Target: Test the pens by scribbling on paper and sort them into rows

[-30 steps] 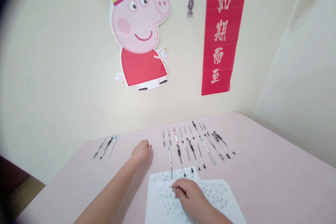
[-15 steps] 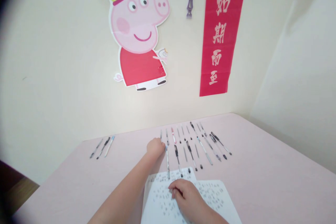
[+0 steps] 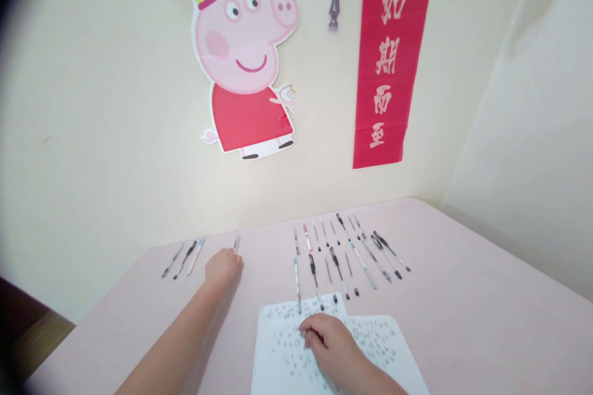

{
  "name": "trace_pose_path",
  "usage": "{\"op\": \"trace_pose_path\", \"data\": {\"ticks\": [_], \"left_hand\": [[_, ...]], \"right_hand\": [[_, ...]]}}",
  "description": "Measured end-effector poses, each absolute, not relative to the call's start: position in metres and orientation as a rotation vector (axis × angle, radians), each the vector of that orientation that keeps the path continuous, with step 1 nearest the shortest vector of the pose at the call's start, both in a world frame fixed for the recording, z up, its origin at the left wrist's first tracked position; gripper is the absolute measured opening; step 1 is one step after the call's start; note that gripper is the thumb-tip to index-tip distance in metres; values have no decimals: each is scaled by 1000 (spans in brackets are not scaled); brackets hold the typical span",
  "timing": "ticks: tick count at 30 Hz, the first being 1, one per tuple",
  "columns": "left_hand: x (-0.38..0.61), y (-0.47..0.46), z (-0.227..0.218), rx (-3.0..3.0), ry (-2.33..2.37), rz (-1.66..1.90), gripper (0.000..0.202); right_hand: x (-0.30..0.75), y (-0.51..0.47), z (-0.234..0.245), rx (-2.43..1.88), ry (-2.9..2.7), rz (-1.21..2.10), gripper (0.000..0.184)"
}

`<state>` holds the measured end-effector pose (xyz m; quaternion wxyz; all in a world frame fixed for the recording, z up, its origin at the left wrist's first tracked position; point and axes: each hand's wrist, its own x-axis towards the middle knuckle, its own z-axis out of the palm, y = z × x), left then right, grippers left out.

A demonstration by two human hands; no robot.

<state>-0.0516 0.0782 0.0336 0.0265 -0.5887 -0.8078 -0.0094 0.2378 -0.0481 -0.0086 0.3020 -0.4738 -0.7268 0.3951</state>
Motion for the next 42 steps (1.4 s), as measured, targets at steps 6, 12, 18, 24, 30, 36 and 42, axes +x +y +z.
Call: {"op": "trace_pose_path", "data": {"ticks": [6,12,18,24,30,36,42], "left_hand": [[-112,73,28,-1598,-2658,36,35],[-137,74,24,-1601,-2671,73,36],[-145,75,23,-1616,-2669,98,36],[-138,71,28,-1592,-2663,78,35],[-106,65,44,-1613,-2573,12,32],[-34,58,43,-1963,-2398,-47,30],[56,30,26,-2418,-2188,-91,32]], "right_hand": [[238,-47,-10,-1253,-1929,1044,26],[238,-46,-12,-1241,-1932,1045,27],[238,-47,-12,-1249,-1925,1043,27],[238,-47,-12,-1252,-1912,1057,27],[237,-48,-8,-1236,-1927,1055,27],[237,-48,-7,-1247,-1929,1046,27],[237,-48,-7,-1251,-1947,1029,29]]}}
